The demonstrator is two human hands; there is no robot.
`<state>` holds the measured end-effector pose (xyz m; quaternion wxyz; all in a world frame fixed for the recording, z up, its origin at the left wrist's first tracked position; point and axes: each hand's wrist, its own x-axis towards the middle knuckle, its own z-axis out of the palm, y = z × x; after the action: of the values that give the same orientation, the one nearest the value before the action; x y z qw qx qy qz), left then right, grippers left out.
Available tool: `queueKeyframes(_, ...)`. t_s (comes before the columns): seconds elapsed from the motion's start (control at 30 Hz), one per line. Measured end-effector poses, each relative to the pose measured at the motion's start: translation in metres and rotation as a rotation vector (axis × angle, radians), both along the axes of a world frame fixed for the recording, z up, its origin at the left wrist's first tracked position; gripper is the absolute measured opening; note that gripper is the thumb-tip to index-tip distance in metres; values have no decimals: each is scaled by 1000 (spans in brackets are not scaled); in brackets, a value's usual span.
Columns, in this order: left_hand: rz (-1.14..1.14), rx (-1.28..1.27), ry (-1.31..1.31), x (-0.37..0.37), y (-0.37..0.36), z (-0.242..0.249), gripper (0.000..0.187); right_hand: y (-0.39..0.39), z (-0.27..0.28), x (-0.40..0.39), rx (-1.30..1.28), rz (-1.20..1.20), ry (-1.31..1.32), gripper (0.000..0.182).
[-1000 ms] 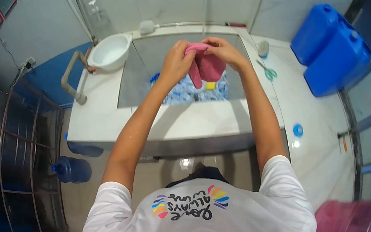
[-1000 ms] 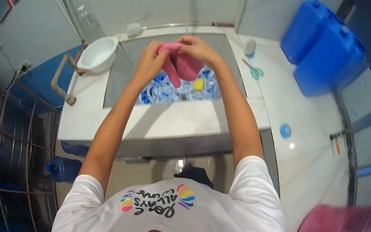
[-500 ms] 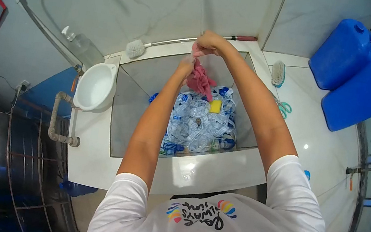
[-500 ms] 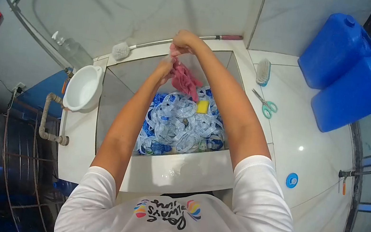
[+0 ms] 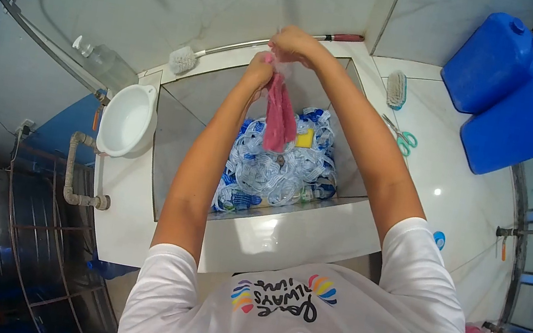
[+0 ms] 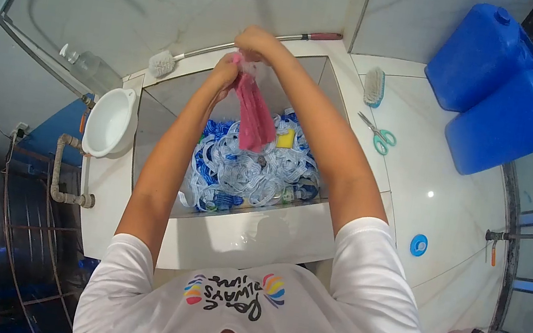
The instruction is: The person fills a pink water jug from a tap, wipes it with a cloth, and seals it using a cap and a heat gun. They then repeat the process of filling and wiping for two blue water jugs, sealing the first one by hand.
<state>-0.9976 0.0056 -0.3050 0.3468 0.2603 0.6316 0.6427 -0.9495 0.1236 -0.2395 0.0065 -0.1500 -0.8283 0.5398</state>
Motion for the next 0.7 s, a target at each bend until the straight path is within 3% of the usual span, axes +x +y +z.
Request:
queueKeyframes(0.03,2,0,0,-1,0,3,15,-1,-6,-3,161,82,78,19)
queueKeyframes(0.07,37,-49,93,-4,0,7,15,-3,-13,-6,162,84,80,19)
queueKeyframes(0.13,75,-100,189,-18,1,8,15,-26,-20,7,-471,-34,59,18)
queueKeyframes(0.2,231,-335,637,-37,5,-3,21,-33,-8,20,-567,-109,72,17)
queueKeyframes(0.3,272,-361,813,-3,-10,42,17,-10,-15,13,-740,-47,-52,18)
queueKeyframes(0.33,277,-370,806,-1,-14,46,17,-12,-15,14,-745,-40,-61,18)
queueKeyframes(0.43,196,-241,369,-5,-21,61,19,-7,-22,14,-350,282,12,22)
queueKeyframes(0.57,167,-78,199,9,-41,104,18,-23,-62,27,-434,275,139,38)
queueKeyframes(0.63,103,197,97,13,-61,127,11,-22,-84,23,-314,222,-38,40)
queueKeyframes(0.7,222,360,34,12,-92,132,10,-17,-83,26,-372,180,-11,40)
